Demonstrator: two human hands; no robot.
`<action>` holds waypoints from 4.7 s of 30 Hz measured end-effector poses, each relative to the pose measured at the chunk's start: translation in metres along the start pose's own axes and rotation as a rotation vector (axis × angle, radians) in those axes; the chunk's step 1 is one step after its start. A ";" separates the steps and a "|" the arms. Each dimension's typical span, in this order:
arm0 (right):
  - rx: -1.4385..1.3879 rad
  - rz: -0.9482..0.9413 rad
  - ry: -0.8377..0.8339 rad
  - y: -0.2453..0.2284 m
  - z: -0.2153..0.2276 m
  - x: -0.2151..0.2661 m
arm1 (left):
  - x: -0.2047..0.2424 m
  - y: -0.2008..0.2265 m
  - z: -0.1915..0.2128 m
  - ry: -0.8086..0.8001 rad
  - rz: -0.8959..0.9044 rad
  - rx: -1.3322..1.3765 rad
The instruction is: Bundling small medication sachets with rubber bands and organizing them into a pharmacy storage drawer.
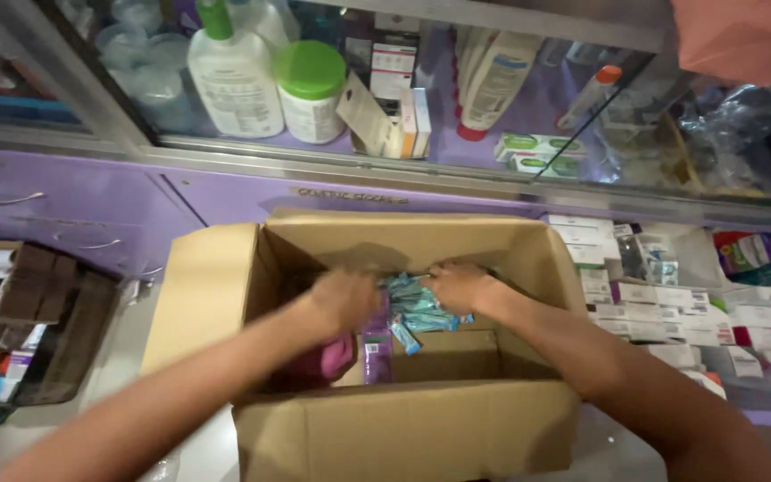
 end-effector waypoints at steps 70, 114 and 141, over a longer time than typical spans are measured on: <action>0.060 0.027 -0.490 -0.016 -0.048 -0.055 | -0.093 0.006 -0.071 -0.430 0.081 0.050; -0.015 -0.030 -0.644 0.032 -0.108 -0.122 | -0.112 -0.034 -0.181 -0.143 -0.137 -0.245; -0.058 -0.031 -0.398 0.022 -0.059 -0.073 | -0.117 -0.031 -0.181 -0.075 -0.078 -0.195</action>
Point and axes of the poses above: each hand's wrist, its own x-axis away from the middle knuckle, its own z-axis out of the back of the hand, y = z × x, the point moved 2 cm from there along -x, towards the middle knuckle, and after that the axes turned 5 degrees about x, right-handed, at the moved point
